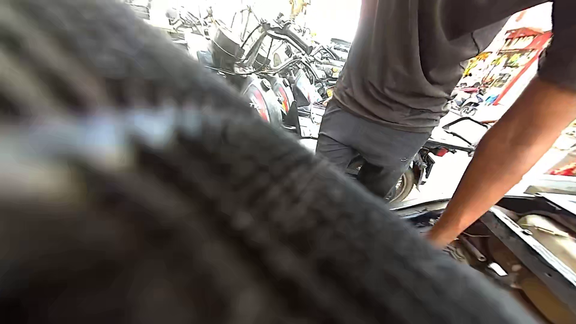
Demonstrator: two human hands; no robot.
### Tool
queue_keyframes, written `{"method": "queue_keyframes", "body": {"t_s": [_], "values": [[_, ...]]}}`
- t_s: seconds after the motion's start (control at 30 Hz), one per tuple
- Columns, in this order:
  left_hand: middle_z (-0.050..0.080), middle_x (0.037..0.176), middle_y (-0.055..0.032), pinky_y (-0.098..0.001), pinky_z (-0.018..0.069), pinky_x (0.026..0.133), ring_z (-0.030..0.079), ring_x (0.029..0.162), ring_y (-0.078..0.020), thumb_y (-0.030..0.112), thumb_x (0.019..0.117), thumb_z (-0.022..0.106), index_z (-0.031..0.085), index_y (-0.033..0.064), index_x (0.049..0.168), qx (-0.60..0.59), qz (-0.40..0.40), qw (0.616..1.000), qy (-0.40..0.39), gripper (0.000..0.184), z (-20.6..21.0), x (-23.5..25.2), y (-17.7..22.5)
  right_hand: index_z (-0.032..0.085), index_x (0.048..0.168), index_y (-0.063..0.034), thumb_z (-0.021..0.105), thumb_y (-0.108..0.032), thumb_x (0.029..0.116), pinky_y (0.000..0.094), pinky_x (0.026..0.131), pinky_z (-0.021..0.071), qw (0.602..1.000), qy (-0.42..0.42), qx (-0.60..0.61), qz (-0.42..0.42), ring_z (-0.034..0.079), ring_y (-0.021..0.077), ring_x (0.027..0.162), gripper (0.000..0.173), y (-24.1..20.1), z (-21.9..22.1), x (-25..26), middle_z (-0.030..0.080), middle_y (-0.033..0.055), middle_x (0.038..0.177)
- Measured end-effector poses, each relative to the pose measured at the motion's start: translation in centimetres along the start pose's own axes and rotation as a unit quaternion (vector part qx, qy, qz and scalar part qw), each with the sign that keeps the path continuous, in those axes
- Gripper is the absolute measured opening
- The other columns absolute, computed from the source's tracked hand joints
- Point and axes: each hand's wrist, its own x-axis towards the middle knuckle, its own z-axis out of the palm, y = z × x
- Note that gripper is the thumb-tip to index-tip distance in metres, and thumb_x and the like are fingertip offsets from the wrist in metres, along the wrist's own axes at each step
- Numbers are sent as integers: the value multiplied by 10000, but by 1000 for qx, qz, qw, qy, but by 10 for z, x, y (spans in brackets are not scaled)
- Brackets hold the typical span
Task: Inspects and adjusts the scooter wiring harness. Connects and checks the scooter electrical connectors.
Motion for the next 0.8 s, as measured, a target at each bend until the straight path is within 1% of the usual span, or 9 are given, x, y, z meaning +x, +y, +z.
{"method": "queue_keyframes", "body": {"t_s": [0.17, 0.23, 0.3, 0.33, 0.43, 0.5, 0.57, 0.63, 0.8], "values": [[653, 1215, -260, -442, 434, 1053, 621, 1129, -356, 115, 1055, 550, 658, -109, 1201, -80, -31, 996, 18, 288, -5, -8, 13, 651, 1229, -11, 605, -205, 1012, 717, 933, 462, 970, -29, 114, 214, 600, 507, 1208, 295, 38, 84, 105, 640, 290, 1269], [672, 1157, -229, -443, 469, 997, 642, 1047, -321, 166, 1047, 577, 675, -83, 1168, -94, -5, 995, 34, 294, 8, 0, -18, 735, 1007, -121, 641, -401, 921, 689, 648, 523, 984, 139, 33, 109, 705, 468, 898, 308, 76, 151, 132, 732, 225, 966], [685, 1095, -201, -441, 493, 936, 650, 960, -290, 206, 1047, 585, 669, -64, 1176, -97, -9, 995, 30, 311, 13, 4, -31, 710, 1121, -201, 532, -464, 1015, 665, 816, 527, 987, 97, 2, 130, 682, 415, 1054, 335, 72, 154, 135, 719, 164, 1097], [688, 1064, -201, -443, 499, 910, 647, 918, -288, 213, 1053, 582, 656, -61, 1196, -95, -27, 995, 18, 318, 10, 4, -23, 729, 888, -207, 538, -477, 926, 615, 547, 509, 960, 270, -40, 62, 703, 380, 747, 333, 86, 183, 140, 723, 137, 817], [661, 1183, -256, -481, 461, 993, 638, 1042, -356, 163, 1093, 485, 605, -74, 1287, -98, -131, 986, -35, 330, -15, 1, 39, 701, 1090, -105, 565, -320, 1021, 649, 875, 514, 982, 22, 82, 166, 666, 415, 1099, 263, 47, 104, 102, 705, 192, 1116], [656, 1186, -248, -488, 448, 989, 629, 1047, -354, 261, 1130, 401, 608, -69, 1273, -95, -183, 978, -29, 415, -14, 8, 52, 692, 1075, -81, 578, -276, 1006, 644, 865, 515, 980, 13, 97, 175, 668, 415, 1091, 236, 43, 97, 98, 703, 198, 1104], [716, 936, -196, -527, 560, 769, 702, 844, -326, 552, 1062, 428, 692, -9, 1031, -7, -122, 992, 36, 621, 25, 37, -20, 680, 1055, -71, 607, -246, 979, 646, 827, 522, 980, 23, 94, 174, 675, 420, 1054, 205, 41, 99, 99, 701, 201, 1076], [705, 968, -186, -595, 559, 827, 699, 952, -361, 759, 943, 444, 700, 42, 982, 58, -187, 980, 31, 762, 47, 59, -50, 681, 1055, -78, 627, -243, 960, 648, 820, 525, 980, 21, 91, 174, 675, 415, 1051, 198, 41, 100, 100, 701, 197, 1077], [717, 1105, -187, -602, 546, 896, 690, 1093, -376, 648, 997, 419, 702, 51, 1063, 158, -264, 951, 20, 664, 54, 64, -28, 683, 1061, -89, 617, -229, 962, 633, 825, 528, 979, 18, 86, 181, 677, 398, 1060, 183, 40, 101, 103, 703, 181, 1086]]}}
